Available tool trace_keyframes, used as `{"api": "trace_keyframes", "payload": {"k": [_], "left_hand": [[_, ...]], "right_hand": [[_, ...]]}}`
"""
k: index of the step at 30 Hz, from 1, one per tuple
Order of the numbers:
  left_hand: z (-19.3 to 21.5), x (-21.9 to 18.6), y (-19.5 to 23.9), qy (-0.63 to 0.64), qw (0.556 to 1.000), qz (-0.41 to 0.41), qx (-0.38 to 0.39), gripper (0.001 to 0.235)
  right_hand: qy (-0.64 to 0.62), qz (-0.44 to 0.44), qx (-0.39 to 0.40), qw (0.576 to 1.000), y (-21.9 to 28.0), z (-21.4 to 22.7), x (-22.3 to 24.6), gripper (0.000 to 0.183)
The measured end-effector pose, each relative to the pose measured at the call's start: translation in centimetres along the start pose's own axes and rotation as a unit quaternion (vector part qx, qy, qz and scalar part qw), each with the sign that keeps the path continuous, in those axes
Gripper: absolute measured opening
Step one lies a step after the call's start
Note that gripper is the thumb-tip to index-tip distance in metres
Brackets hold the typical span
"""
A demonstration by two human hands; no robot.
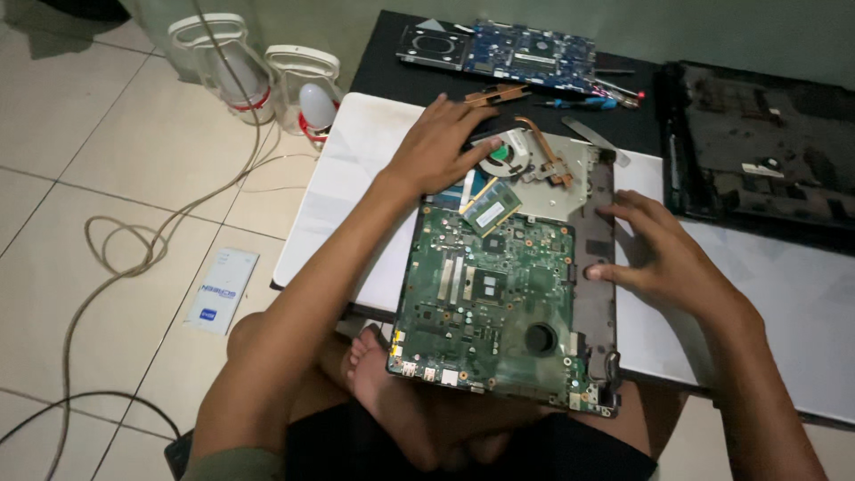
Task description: The person works on a disassembled laptop motherboard placed on a white surface. They handle a metal shield, a cooling fan, and a RAM module, inserting the RAM into the motherboard slot.
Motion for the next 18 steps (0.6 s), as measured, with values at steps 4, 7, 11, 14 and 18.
{"api": "trace_keyframes", "payload": {"k": [4, 7, 11, 14, 18], "left_hand": [[1.5, -1.3, 2.2, -0.074, 0.992, 0.029, -0.093, 0.052], [1.9, -1.2, 5.7, -0.133, 0.978, 0.131, -0.094, 0.051], [-0.4, -1.0, 8.8, -0.079, 0.986, 0.149, -0.017, 0.064], [0.3, -1.9, 9.1, -0.072, 0.990, 0.097, -0.075, 0.055], [0.4, -1.5, 8.2, -0.027, 0.996, 0.060, -0.057, 0.051]], "right_hand": [[-0.014, 0.012, -0.015, 1.000, 0.6, -0.8, -0.6, 0.089], [0.002, 0.073, -0.039, 0.997, 0.7, -1.0, -0.1, 0.080], [-0.013, -0.031, -0.023, 0.999, 0.8, -0.7, 0.7, 0.077], [-0.018, -0.078, -0.026, 0.996, 1.1, -0.6, 1.4, 0.079], [-0.001, -0.049, -0.049, 0.998, 2.4, -0.9, 1.7, 0.081]]}}
Point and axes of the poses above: each hand's wrist, its own y-axis away from the middle knuckle, its own z-axis out of the back of the hand, x = y × z, the point moved 9 cm from there along -y, towards the middle knuckle, and after that the axes turned 9 degrees about z, right-handed, at the moved point
